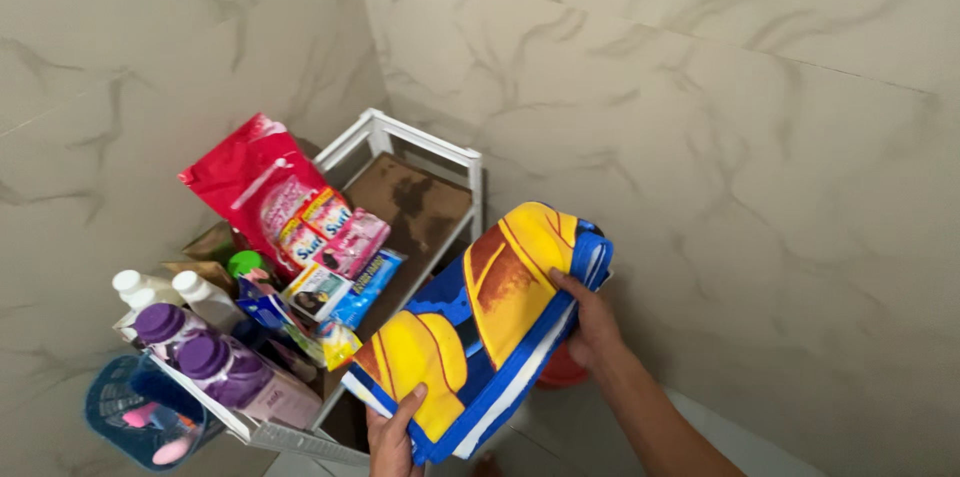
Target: The person folds a blue and yellow towel and places it on a bathroom shelf. Then the person picks up a pink towel, folds it, and holds it in the bathroom.
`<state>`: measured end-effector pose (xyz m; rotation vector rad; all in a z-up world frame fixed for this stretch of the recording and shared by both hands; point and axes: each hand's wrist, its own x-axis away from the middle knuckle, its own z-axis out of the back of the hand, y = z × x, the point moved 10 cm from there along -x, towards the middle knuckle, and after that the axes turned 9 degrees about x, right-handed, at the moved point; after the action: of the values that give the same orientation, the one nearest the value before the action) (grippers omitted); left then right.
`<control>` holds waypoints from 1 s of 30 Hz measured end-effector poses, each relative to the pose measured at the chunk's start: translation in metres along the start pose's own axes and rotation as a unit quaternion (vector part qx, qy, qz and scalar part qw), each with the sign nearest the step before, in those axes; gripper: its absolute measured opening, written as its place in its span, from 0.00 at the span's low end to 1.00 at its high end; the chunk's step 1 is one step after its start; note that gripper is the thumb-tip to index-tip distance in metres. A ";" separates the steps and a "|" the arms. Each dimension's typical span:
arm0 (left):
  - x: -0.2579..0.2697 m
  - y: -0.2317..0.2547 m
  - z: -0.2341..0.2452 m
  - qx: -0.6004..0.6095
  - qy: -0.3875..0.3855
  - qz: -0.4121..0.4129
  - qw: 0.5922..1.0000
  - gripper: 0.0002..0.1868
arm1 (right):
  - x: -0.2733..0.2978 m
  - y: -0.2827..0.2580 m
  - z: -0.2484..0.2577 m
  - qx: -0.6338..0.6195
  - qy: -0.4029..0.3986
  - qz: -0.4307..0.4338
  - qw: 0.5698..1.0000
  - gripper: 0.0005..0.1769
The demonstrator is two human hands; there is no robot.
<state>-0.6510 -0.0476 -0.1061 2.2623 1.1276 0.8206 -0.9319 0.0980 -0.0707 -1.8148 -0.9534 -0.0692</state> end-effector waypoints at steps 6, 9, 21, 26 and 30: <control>-0.057 0.010 -0.002 0.019 0.041 -0.017 0.999 0.40 | -0.072 -0.008 -0.044 -0.022 -0.038 0.002 0.999 0.26; -0.086 0.028 -0.025 0.023 0.028 -0.044 0.998 0.40 | -0.111 -0.023 -0.076 -0.022 -0.065 -0.001 0.998 0.24; -0.164 0.072 -0.023 -0.054 0.106 -0.098 0.988 0.34 | -0.200 -0.031 -0.137 0.036 -0.127 -0.009 0.991 0.25; -0.187 0.031 0.002 -0.038 0.184 -0.059 0.980 0.38 | -0.247 -0.049 -0.176 0.100 -0.188 0.014 0.977 0.26; -0.213 -0.037 0.019 -0.001 0.210 0.009 0.978 0.38 | -0.290 -0.061 -0.219 0.213 -0.175 -0.004 0.961 0.31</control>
<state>-0.7599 -0.2057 -0.2070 2.1545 1.2833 1.3509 -1.0877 -0.2359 -0.0553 -1.4436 -1.1223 0.4365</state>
